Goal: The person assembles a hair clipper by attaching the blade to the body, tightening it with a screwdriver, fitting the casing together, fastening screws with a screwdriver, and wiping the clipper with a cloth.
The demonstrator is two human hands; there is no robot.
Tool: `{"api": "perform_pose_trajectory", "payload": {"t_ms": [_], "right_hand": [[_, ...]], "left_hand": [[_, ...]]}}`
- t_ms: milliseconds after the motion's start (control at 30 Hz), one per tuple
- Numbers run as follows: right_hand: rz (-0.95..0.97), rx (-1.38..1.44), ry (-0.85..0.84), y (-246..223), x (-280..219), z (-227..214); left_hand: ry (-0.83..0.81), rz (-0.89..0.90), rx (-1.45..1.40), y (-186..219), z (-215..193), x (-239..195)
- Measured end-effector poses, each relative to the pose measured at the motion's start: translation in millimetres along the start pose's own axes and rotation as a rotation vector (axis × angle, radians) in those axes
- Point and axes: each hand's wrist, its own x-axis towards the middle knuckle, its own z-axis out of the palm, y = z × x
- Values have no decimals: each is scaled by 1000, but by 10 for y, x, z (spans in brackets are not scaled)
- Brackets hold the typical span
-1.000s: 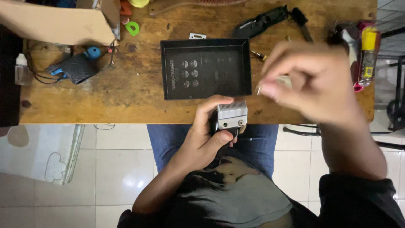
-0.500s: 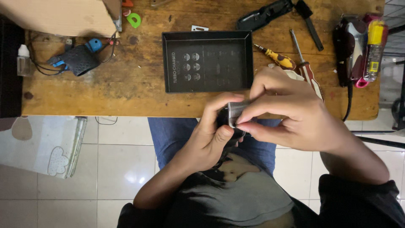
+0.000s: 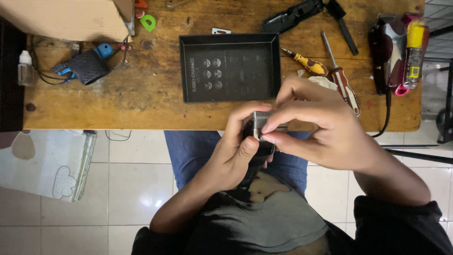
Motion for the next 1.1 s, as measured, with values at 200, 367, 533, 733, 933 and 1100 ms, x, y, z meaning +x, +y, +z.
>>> {"api": "perform_pose_trajectory", "payload": {"t_ms": [200, 367, 533, 733, 933, 1100], "right_hand": [[-91, -116, 60, 83, -20, 44], [-50, -86, 64, 116, -70, 52], [-36, -82, 91, 143, -153, 80], [-198, -246, 156, 170, -215, 141], [-237, -257, 184, 211, -203, 155], [-332, -422, 202, 191, -226, 125]], "left_hand": [[10, -44, -84, -32, 28, 20], [27, -63, -109, -67, 36, 49], [43, -37, -135, -66, 31, 69], [59, -46, -103, -51, 28, 89], [53, -18, -156, -84, 52, 119], [51, -24, -146, -125, 56, 127]]}}
